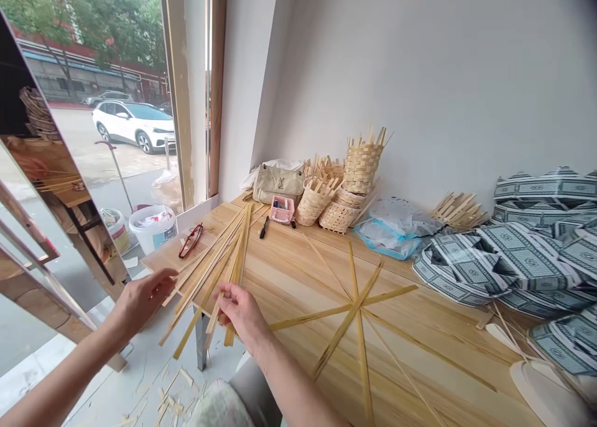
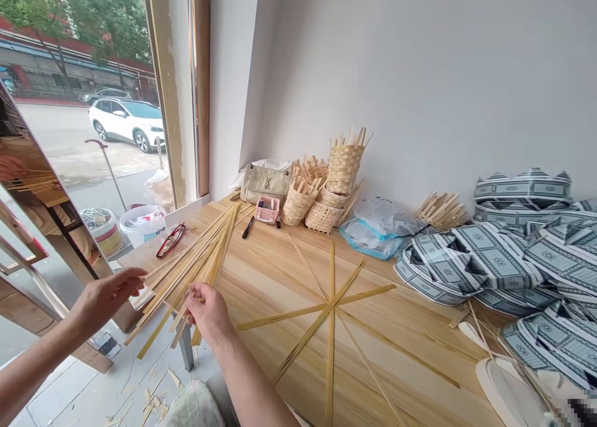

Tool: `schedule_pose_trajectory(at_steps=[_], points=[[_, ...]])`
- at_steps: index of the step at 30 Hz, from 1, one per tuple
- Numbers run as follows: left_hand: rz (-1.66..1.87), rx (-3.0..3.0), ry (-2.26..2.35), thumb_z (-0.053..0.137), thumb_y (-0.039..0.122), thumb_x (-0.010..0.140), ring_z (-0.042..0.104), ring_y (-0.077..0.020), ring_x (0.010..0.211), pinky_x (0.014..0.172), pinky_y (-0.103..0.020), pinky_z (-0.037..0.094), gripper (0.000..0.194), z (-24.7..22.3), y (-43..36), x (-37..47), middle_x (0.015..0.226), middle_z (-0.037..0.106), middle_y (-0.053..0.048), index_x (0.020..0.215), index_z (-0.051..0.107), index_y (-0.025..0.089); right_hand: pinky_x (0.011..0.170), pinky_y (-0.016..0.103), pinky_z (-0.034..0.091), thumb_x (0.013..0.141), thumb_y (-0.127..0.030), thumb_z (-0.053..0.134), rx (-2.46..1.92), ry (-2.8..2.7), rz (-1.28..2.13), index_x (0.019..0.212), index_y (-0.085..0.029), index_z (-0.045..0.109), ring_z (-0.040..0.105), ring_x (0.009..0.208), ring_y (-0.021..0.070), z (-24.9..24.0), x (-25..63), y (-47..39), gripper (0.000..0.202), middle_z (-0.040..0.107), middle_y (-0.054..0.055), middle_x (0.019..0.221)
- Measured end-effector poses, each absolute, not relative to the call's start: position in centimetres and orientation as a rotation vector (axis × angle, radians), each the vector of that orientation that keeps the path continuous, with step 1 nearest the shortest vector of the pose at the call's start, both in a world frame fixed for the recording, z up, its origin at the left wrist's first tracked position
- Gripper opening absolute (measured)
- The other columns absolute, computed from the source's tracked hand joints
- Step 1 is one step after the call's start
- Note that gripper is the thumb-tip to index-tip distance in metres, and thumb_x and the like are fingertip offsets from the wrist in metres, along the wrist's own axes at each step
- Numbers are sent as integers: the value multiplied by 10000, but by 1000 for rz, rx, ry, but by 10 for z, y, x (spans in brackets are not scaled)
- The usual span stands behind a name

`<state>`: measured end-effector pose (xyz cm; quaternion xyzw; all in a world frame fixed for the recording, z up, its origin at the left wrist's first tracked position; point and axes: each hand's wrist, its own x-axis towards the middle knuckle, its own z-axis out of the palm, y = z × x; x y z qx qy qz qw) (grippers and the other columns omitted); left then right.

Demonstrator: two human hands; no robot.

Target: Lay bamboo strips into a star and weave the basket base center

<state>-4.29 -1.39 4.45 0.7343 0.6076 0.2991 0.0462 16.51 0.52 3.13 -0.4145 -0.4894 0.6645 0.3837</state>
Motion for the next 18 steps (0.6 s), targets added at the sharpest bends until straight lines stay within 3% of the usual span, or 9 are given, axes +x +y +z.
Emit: schedule_pose_trajectory(at_steps=[4,7,13,18], points=[[401,2221,1991,332,388,815,594,-164,539,496,-232,391,302,31,-13,-42,651,647,-13,952,528,204,471,190,404,705,-158,521,-1143,-1315,1681,1022,-134,533,521,543,55,25,160,5,318,560,34,885],[235,2170,2019,332,327,807,606,-188,599,510,-247,374,277,28,-15,-28,719,656,-44,991,492,196,467,198,410,702,-126,500,-1188,-1364,1657,1039,-137,528,528,524,59,22,158,5,338,525,2,810],[559,2067,1891,395,267,721,475,-129,492,511,-229,332,187,26,-8,-25,544,500,43,865,499,210,434,191,407,707,-95,481,-1251,-1529,1582,1091,-161,522,496,473,59,16,157,7,392,454,-50,666],[940,1479,1571,537,361,670,363,-88,431,424,-190,276,235,43,-6,-33,488,391,78,845,534,204,402,173,369,725,-118,493,-1260,-1705,1446,1116,-171,520,457,423,48,19,160,6,396,469,-59,614]])
